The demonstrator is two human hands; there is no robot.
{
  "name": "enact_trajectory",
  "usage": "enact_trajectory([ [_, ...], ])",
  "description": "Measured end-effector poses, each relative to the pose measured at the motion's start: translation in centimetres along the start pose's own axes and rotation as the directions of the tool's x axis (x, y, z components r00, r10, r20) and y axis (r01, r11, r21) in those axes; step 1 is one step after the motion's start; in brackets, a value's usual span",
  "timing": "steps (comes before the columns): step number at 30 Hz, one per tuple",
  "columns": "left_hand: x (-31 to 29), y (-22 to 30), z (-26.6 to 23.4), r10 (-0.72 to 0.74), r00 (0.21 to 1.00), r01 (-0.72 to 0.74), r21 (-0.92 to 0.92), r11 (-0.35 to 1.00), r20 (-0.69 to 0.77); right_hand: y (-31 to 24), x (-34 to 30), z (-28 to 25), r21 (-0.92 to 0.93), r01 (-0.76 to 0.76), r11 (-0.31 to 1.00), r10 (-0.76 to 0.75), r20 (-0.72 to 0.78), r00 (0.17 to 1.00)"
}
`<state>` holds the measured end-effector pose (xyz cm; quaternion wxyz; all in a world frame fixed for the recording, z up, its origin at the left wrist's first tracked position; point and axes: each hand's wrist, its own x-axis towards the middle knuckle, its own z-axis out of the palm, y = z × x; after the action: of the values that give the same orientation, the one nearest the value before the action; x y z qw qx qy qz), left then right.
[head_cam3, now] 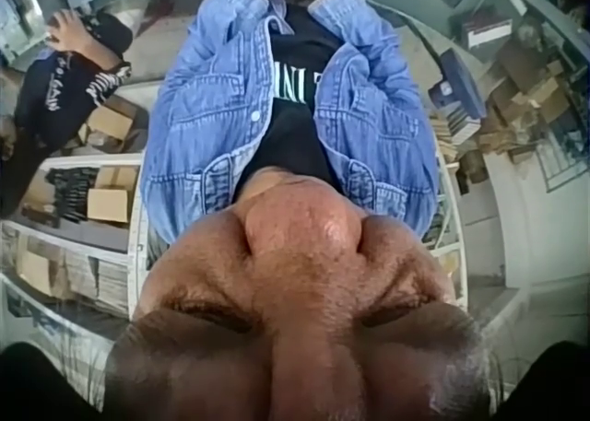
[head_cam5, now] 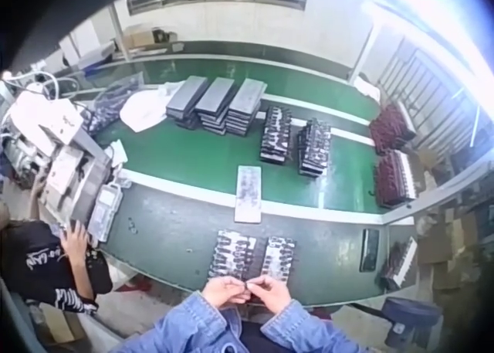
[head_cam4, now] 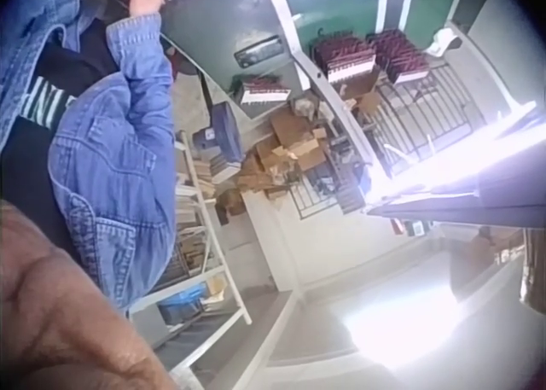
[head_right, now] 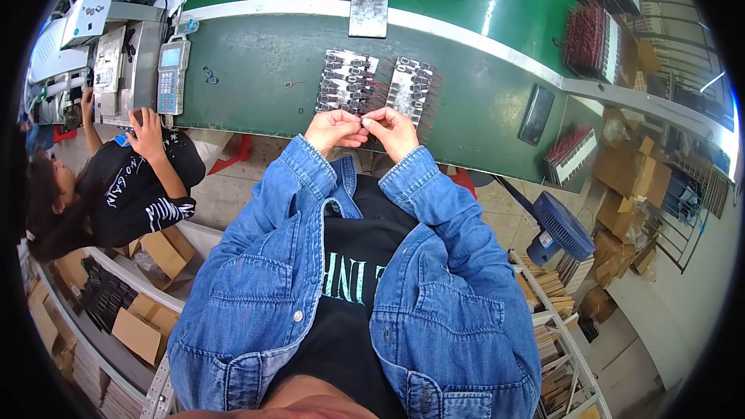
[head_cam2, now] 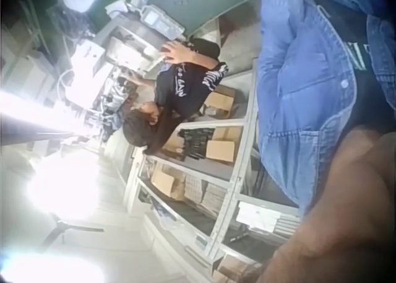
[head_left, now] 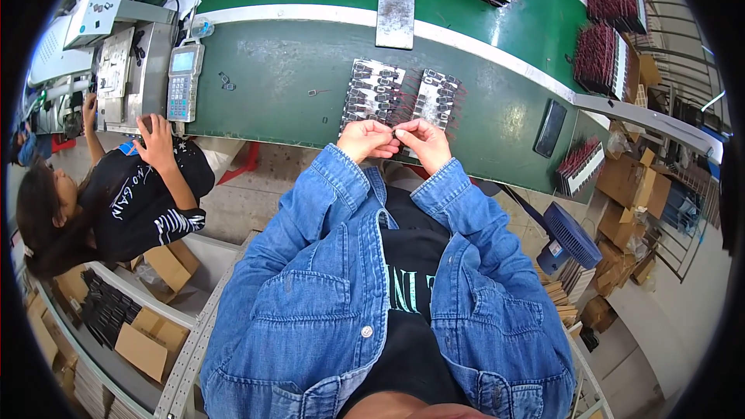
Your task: The person picks up small electronic components and presses them onto wire leads arranged in rows on a tray. They repeat this process for each component, occasionally moving the tray to reach the next row.
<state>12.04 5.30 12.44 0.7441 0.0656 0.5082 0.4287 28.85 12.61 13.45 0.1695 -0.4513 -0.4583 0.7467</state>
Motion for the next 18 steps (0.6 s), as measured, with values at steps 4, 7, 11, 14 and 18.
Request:
enact_trajectory([
  [4,0.0,0.0,0.1,-0.013,1.0,0.014,0.049,0.999,-0.022,0.3,0.0,0.1,0.065,0.029,0.997,-0.03,0.014,0.999],
  [7,0.1,-0.1,0.3,-0.022,0.999,0.025,0.06,0.998,-0.042,-0.1,-0.2,0.4,-0.17,0.199,0.965,-0.224,-0.142,0.964],
  [11,0.2,0.1,0.8,-0.029,0.998,0.034,0.08,0.996,-0.062,-1.6,-0.3,0.1,-0.121,0.14,0.983,-0.162,-0.198,0.967],
  [14,-0.1,0.4,1.2,-0.014,0.996,0.023,0.113,0.993,-0.086,-2.1,-0.7,0.4,-0.303,0.073,0.95,-0.123,-0.147,0.981],
  [18,-0.2,0.6,1.5,0.024,0.994,-0.006,0.176,0.984,-0.103,-2.7,-0.9,0.2,-0.432,0.025,0.901,-0.079,-0.108,0.991],
])
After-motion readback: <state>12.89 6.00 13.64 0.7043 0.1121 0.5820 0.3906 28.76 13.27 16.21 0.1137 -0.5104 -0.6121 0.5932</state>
